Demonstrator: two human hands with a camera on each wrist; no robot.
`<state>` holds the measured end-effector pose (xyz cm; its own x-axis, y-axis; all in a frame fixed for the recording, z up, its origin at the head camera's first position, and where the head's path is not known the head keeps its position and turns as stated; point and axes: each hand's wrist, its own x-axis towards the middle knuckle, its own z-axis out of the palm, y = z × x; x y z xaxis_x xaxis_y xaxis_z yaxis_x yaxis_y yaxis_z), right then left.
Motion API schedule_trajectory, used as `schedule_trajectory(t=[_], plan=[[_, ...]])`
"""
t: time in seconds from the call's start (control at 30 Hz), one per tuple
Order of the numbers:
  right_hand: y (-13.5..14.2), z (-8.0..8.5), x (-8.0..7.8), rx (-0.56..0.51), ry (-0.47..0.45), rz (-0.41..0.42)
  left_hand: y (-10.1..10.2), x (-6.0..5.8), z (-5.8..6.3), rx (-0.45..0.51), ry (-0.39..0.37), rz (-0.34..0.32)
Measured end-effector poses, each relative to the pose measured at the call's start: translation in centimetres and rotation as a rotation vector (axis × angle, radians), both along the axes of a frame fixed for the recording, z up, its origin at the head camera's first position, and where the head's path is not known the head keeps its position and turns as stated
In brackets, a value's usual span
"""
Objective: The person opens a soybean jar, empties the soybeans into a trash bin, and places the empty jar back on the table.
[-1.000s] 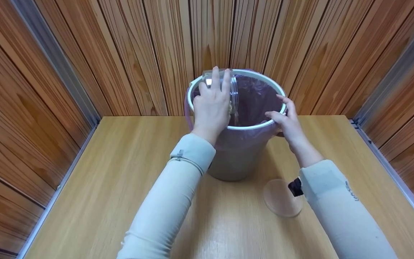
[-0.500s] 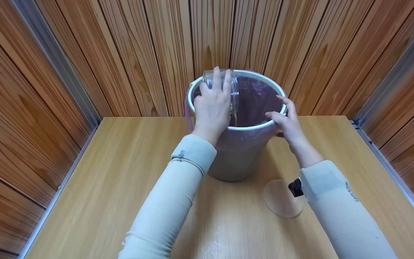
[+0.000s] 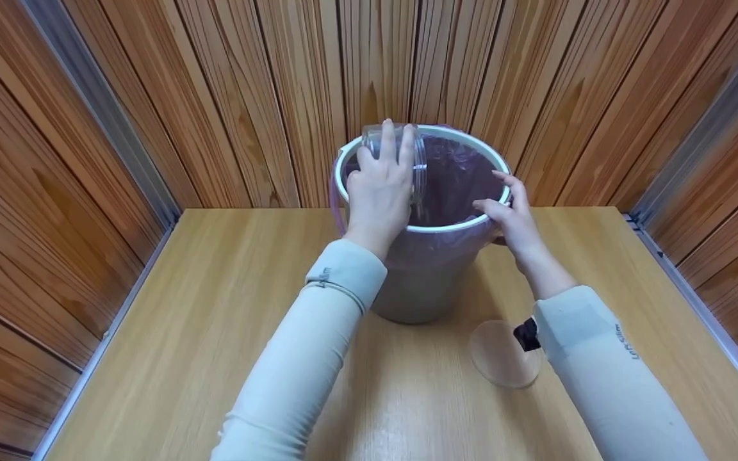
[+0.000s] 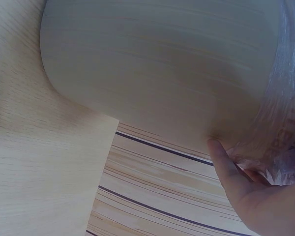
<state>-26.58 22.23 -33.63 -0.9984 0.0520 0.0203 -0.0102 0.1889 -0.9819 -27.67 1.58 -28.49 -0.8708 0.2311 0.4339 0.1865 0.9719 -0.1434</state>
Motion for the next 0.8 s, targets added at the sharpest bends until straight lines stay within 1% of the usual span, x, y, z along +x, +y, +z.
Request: schedule_trajectory(t=[0.43,0.8], plan=[[-0.03,-0.05,0.04,-0.011,0.006,-0.002,0.08,-0.02,-0.06,-0.023,0.025,0.001],[0.07,-0.17,-0.05,-0.01,0.008,0.0,0.18,-0.01,0.08,-0.033,0.012,0.0]])
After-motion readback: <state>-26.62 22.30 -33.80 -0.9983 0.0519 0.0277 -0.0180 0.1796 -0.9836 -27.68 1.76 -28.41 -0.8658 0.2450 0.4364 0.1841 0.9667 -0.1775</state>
